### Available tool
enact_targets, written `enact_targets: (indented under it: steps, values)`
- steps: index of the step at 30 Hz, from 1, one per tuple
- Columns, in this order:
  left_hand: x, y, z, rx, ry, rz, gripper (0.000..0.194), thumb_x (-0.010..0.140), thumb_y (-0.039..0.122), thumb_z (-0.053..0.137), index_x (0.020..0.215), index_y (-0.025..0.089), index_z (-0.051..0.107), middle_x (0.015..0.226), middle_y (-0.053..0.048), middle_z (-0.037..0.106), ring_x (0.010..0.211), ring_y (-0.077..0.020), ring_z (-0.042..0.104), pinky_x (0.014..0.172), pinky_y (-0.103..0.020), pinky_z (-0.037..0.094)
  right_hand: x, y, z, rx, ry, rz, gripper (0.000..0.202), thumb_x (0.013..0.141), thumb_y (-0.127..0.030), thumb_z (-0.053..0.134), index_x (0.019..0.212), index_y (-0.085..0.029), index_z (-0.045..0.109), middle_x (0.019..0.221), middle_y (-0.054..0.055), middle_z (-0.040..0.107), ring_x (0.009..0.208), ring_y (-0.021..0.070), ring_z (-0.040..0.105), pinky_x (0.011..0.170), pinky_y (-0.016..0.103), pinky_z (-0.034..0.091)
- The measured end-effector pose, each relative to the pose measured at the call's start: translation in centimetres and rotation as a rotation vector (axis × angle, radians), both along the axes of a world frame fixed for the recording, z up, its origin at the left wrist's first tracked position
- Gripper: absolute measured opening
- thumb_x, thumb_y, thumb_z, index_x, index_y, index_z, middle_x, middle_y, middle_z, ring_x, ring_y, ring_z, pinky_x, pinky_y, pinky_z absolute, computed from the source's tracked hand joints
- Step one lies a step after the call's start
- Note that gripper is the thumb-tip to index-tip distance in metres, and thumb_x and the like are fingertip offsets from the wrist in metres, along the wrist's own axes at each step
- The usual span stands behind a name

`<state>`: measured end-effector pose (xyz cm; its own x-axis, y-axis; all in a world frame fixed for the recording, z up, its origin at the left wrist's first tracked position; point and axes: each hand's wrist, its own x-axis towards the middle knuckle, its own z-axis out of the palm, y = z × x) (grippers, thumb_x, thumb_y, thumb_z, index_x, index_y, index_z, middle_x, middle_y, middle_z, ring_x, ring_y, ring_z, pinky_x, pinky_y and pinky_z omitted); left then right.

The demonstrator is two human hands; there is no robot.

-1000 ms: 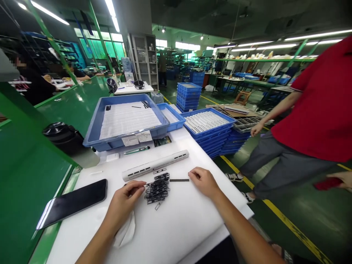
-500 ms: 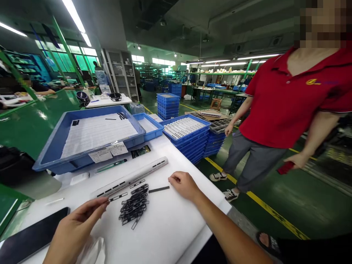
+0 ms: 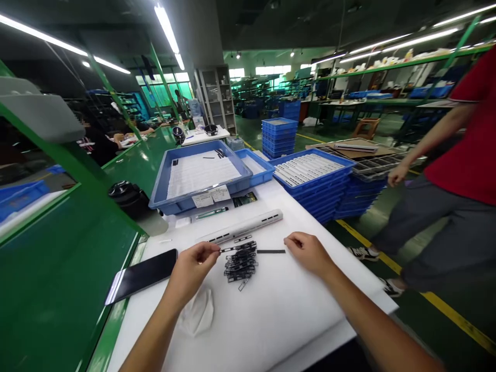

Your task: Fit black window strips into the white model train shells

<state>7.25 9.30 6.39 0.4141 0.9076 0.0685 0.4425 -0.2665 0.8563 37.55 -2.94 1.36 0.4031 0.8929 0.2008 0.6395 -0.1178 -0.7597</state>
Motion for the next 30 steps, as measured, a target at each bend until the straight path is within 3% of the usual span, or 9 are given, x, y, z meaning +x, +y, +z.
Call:
enact_targets:
  steps: [4,9,12,15,17,19,22,27,30]
  values:
    - [-0.9,0.5,-1.4,0.220,-0.048,0.244,0.021,0.082,0.039,0.066,0.091,0.021,0.072,0.075,-0.001,0.068,0.068,-0.0168,0.058,0.066,-0.027,0.046,0.0,0.0,0.0,-0.031,-0.031,-0.002,0.031,0.091,-0.043,0.054,0.073,-0.021,0.067,0.072,0.002,0.068,0.068,0.0193,0.060,0.064,0.030,0.044]
    - [-2.9,1.9,-2.1,0.161,-0.063,0.362,0.023,0.081,0.041,0.067,0.093,0.022,0.073,0.079,0.000,0.069,0.063,-0.0142,0.054,0.062,-0.026,0.042,0.0,0.5,0.5,-0.067,-0.101,0.006,0.030,0.089,-0.040,0.056,0.071,-0.020,0.068,0.067,0.002,0.066,0.061,0.0185,0.059,0.056,0.029,0.042]
    - [-3.1,2.2,-2.1,0.114,-0.128,0.369,0.026,0.080,0.043,0.069,0.095,0.021,0.074,0.083,-0.002,0.071,0.067,-0.0147,0.056,0.063,-0.026,0.043,-0.1,1.7,1.7,-0.029,-0.153,0.039,0.023,0.089,-0.037,0.057,0.081,-0.021,0.071,0.067,0.001,0.066,0.060,0.0182,0.059,0.056,0.029,0.044]
    - [-2.8,2.1,-2.2,0.022,-0.253,0.360,0.034,0.077,0.045,0.073,0.100,0.019,0.075,0.091,-0.005,0.075,0.077,-0.0179,0.063,0.068,-0.027,0.047,-0.1,3.7,3.6,0.070,-0.243,0.109,0.025,0.090,-0.036,0.059,0.107,-0.022,0.070,0.093,0.005,0.071,0.086,0.0222,0.065,0.078,0.033,0.050]
    - [-2.6,2.0,-2.3,0.005,-0.295,0.365,0.036,0.076,0.045,0.075,0.100,0.018,0.075,0.093,-0.006,0.076,0.082,-0.0197,0.066,0.071,-0.028,0.048,0.3,5.4,4.7,0.089,-0.328,0.207,0.039,0.084,-0.034,0.068,0.121,-0.025,0.066,0.120,0.007,0.067,0.115,0.0269,0.058,0.101,0.040,0.043]
    - [-2.6,2.0,-2.4,0.020,-0.305,0.381,0.034,0.075,0.044,0.076,0.097,0.018,0.075,0.094,-0.006,0.076,0.083,-0.0202,0.066,0.072,-0.028,0.049,1.1,7.2,5.3,0.045,-0.392,0.300,0.058,0.073,-0.031,0.079,0.129,-0.028,0.063,0.133,0.007,0.061,0.131,0.0314,0.048,0.113,0.046,0.033]
    - [-2.6,2.1,-2.5,0.031,-0.313,0.395,0.031,0.075,0.043,0.076,0.094,0.019,0.075,0.095,-0.005,0.075,0.083,-0.0188,0.065,0.072,-0.027,0.048,2.7,9.4,4.8,-0.062,-0.386,0.366,0.061,0.064,-0.030,0.085,0.122,-0.029,0.069,0.123,0.007,0.067,0.124,0.0330,0.054,0.108,0.046,0.039]
    - [-2.5,2.1,-2.8,0.025,-0.292,0.375,0.030,0.078,0.043,0.074,0.095,0.018,0.074,0.088,-0.004,0.074,0.076,-0.0169,0.063,0.068,-0.026,0.047,4.7,10.4,2.4,-0.117,-0.234,0.295,0.053,0.071,-0.037,0.078,0.122,-0.025,0.069,0.125,0.007,0.067,0.113,0.0283,0.061,0.098,0.038,0.047]
    - [-2.2,2.0,-2.9,0.024,-0.304,0.358,0.028,0.077,0.041,0.074,0.093,0.017,0.074,0.087,-0.005,0.074,0.076,-0.0170,0.063,0.068,-0.027,0.048,5.4,10.0,1.7,-0.132,-0.128,0.239,0.053,0.074,-0.049,0.075,0.120,-0.023,0.069,0.112,0.006,0.070,0.091,0.0235,0.066,0.075,0.032,0.052]
